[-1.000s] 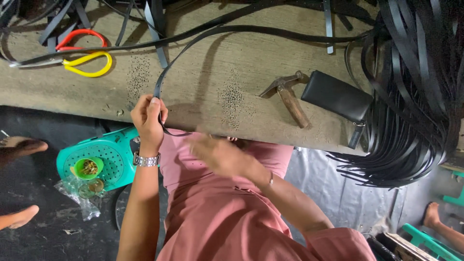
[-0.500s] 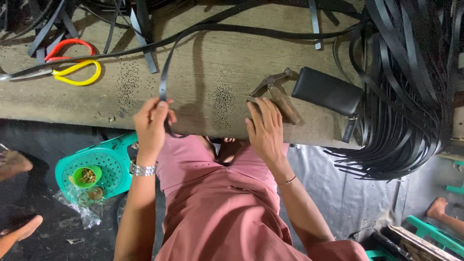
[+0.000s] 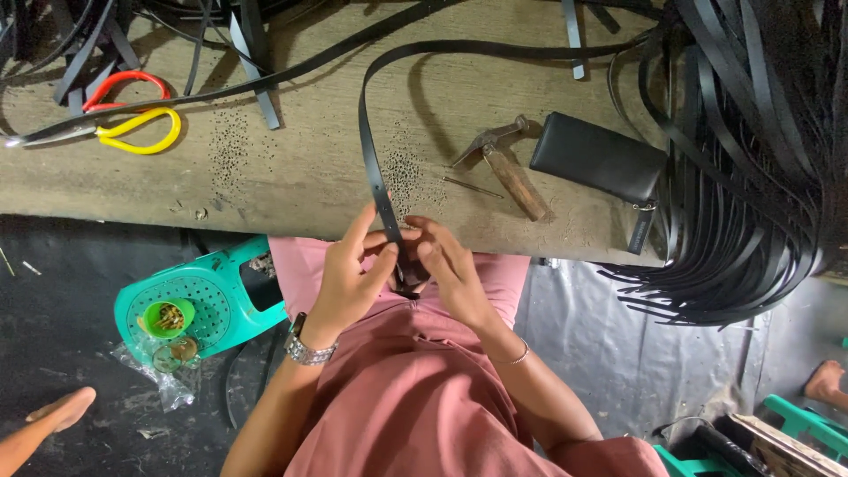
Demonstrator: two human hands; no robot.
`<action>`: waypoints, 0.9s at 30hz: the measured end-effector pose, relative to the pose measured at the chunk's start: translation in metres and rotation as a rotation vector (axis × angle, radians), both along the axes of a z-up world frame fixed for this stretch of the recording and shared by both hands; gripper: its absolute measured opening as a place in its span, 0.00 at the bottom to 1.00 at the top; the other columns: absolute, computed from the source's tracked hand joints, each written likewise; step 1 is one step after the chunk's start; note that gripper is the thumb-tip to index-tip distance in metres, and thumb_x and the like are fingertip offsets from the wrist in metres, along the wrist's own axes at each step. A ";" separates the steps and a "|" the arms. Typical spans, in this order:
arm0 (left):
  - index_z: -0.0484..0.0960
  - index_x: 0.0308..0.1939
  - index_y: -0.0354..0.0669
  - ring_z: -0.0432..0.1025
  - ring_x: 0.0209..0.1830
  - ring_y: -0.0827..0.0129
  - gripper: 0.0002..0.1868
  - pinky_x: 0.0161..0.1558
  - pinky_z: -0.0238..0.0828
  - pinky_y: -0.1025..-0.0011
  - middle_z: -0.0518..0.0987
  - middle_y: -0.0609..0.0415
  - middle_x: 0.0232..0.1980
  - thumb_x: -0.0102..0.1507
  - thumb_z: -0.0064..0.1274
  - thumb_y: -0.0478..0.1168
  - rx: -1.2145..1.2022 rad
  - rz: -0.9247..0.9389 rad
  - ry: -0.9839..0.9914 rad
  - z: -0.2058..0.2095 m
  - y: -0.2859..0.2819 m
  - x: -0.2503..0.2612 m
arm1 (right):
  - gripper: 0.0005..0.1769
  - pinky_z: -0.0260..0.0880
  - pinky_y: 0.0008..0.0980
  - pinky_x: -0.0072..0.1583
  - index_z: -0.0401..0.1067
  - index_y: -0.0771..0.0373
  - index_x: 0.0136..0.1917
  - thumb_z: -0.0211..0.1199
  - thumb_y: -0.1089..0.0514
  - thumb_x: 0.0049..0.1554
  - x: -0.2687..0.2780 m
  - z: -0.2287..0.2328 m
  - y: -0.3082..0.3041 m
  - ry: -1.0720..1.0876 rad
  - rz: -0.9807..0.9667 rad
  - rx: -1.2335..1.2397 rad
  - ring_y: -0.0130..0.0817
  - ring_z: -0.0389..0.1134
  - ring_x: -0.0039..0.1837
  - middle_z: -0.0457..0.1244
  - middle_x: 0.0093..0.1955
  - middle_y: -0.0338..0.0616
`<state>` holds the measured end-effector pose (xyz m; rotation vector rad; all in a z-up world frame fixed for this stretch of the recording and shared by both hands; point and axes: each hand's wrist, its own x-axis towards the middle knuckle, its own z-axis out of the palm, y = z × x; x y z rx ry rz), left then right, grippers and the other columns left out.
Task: The person hammers small metal pins into a black leather strap on a wooden workbench. They repeatedly pick up pins, position them on the strap, and strike them with a hammer. A second person briefly points at the work area.
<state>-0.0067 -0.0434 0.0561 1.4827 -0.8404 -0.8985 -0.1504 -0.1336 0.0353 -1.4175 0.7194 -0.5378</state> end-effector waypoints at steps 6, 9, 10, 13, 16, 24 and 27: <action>0.61 0.76 0.36 0.80 0.50 0.61 0.36 0.54 0.79 0.66 0.85 0.37 0.52 0.64 0.52 0.35 -0.125 0.030 0.251 0.001 -0.015 -0.004 | 0.18 0.73 0.40 0.46 0.67 0.74 0.66 0.49 0.68 0.64 -0.026 -0.027 0.011 -0.246 0.198 0.235 0.40 0.69 0.40 0.68 0.39 0.56; 0.54 0.77 0.34 0.79 0.56 0.48 0.37 0.32 0.83 0.69 0.78 0.32 0.63 0.66 0.50 0.36 -0.137 0.002 0.481 -0.005 -0.023 0.003 | 0.15 0.69 0.32 0.43 0.68 0.77 0.61 0.49 0.66 0.65 -0.037 -0.021 0.009 -0.280 0.191 0.275 0.35 0.67 0.36 0.67 0.39 0.55; 0.56 0.77 0.32 0.78 0.57 0.50 0.35 0.43 0.79 0.65 0.78 0.32 0.63 0.66 0.48 0.35 -0.173 0.054 0.547 -0.005 -0.029 0.005 | 0.15 0.67 0.32 0.41 0.68 0.77 0.61 0.49 0.66 0.65 -0.041 -0.018 0.008 -0.273 0.177 0.292 0.35 0.67 0.34 0.67 0.38 0.56; 0.56 0.77 0.29 0.77 0.57 0.54 0.34 0.56 0.75 0.62 0.77 0.33 0.64 0.66 0.44 0.32 -0.216 0.131 0.693 0.006 -0.046 0.017 | 0.14 0.66 0.31 0.39 0.68 0.78 0.60 0.48 0.66 0.65 -0.050 -0.011 0.005 -0.257 0.163 0.312 0.36 0.67 0.31 0.67 0.37 0.57; 0.62 0.73 0.33 0.79 0.54 0.62 0.29 0.51 0.78 0.69 0.79 0.42 0.62 0.68 0.44 0.33 -0.289 0.211 0.814 0.004 -0.061 0.038 | 0.14 0.65 0.29 0.37 0.68 0.78 0.60 0.48 0.67 0.65 -0.066 -0.014 -0.001 -0.221 0.167 0.295 0.34 0.65 0.30 0.67 0.36 0.55; 0.71 0.69 0.32 0.78 0.51 0.65 0.18 0.62 0.79 0.72 0.83 0.48 0.57 0.75 0.46 0.27 -0.837 0.213 1.304 0.027 -0.055 0.147 | 0.15 0.45 0.20 0.31 0.70 0.72 0.61 0.47 0.67 0.66 -0.129 -0.008 -0.042 -0.124 0.069 0.106 0.20 0.48 0.29 0.54 0.30 0.34; 0.72 0.80 0.41 0.76 0.59 0.70 0.24 0.70 0.77 0.73 0.81 0.52 0.72 0.79 0.49 0.28 -0.842 0.366 1.057 0.019 -0.025 0.222 | 0.14 0.43 0.25 0.33 0.77 0.67 0.48 0.55 0.63 0.52 -0.163 0.001 -0.066 0.172 -0.223 0.080 0.22 0.47 0.30 0.54 0.26 0.34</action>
